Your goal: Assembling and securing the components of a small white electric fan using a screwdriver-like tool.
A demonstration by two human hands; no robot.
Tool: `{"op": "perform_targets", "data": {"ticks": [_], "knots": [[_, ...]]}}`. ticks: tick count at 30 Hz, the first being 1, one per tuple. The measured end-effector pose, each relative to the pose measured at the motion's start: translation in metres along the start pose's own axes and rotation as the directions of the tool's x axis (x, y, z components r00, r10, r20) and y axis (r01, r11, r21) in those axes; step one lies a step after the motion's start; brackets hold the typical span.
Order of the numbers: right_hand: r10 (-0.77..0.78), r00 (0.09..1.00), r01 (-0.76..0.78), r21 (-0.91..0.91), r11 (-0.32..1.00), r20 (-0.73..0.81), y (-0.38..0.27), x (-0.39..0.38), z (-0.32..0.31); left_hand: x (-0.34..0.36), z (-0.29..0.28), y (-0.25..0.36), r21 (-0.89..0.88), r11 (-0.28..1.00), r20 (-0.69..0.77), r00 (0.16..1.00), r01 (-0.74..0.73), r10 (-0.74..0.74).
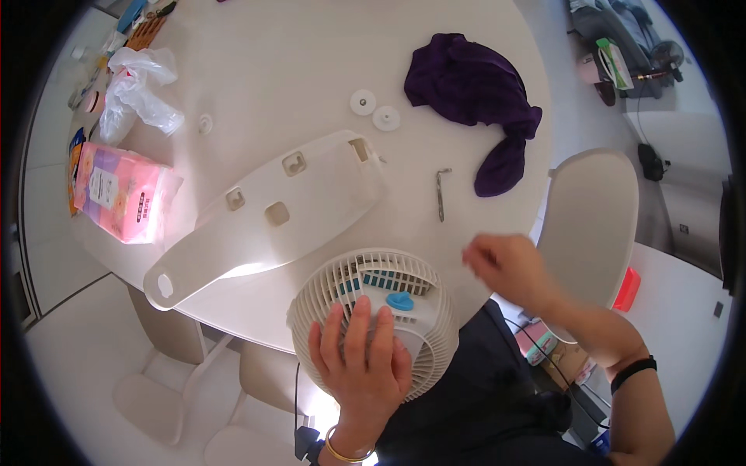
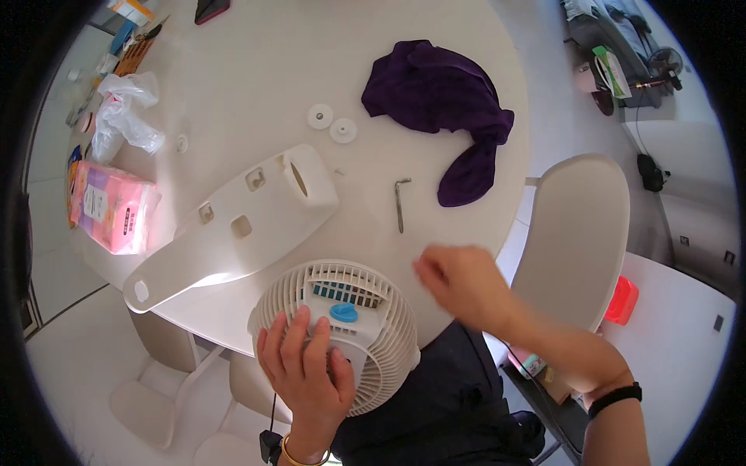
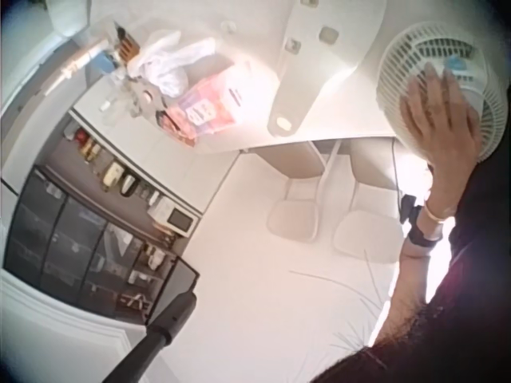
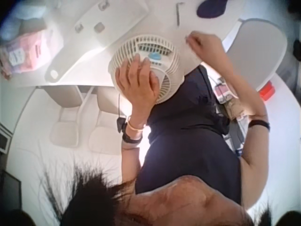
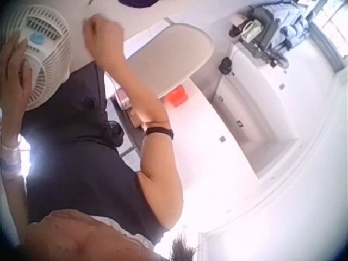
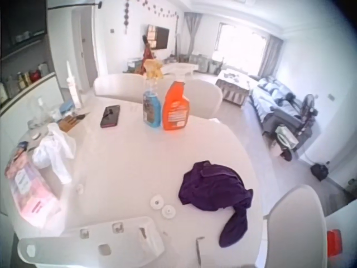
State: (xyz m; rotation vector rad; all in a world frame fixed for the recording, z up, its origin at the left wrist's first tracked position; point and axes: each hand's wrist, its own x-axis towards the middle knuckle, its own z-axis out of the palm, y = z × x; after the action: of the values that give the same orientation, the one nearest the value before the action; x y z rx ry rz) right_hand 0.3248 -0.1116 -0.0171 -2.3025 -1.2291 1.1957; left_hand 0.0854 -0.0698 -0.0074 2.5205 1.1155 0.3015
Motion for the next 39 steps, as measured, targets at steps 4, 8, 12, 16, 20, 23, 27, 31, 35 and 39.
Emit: {"op": "perform_targets", "data": {"ticks": [4,8,12,16,20,23,27,31,35,39], "knots": [[-0.023,0.963,-0.020,-0.158,0.987,-0.268,0.015,0.050,-0.009,0.001,0.002,0.000,0.016,1.000,-0.027,0.999,-0.018,0.019],[-0.101,0.943,-0.042,-0.417,0.908,-0.316,0.018,0.095,0.014,0.002,0.002,0.001,0.032,0.999,-0.032,0.999,-0.017,0.018],[0.030,0.956,-0.122,-0.302,0.946,-0.292,0.014,0.106,0.022,0.000,0.004,0.000,0.022,1.000,-0.061,0.998,0.014,-0.012],[-0.058,0.938,-0.054,-0.312,0.949,-0.341,0.025,0.098,0.025,0.003,0.005,0.001,0.017,1.000,-0.072,0.997,0.016,-0.015],[-0.223,0.897,0.216,-0.062,0.975,-0.381,0.022,0.070,0.017,0.003,0.006,0.001,0.038,0.999,-0.079,0.997,0.026,-0.023],[0.032,0.980,0.044,0.370,0.928,-0.198,0.006,0.035,0.000,0.003,0.003,0.002,0.040,0.999,-0.050,0.998,0.026,-0.024],[-0.093,0.980,0.164,0.438,0.884,-0.178,0.012,-0.011,0.001,0.004,0.004,0.003,0.044,0.999,-0.052,0.998,0.021,-0.019],[-0.345,0.881,0.424,0.214,0.880,-0.323,0.019,-0.031,0.012,0.006,0.003,0.004,0.034,0.999,-0.058,0.998,0.018,-0.016],[-0.497,0.786,0.567,0.110,0.816,-0.367,0.022,-0.026,0.021,0.005,0.008,0.003,0.028,0.999,-0.109,0.994,0.036,-0.033],[-0.566,0.741,0.616,0.031,0.787,-0.362,0.023,-0.021,0.024,0.005,0.008,0.003,0.018,0.999,-0.106,0.993,0.049,-0.047]]}}
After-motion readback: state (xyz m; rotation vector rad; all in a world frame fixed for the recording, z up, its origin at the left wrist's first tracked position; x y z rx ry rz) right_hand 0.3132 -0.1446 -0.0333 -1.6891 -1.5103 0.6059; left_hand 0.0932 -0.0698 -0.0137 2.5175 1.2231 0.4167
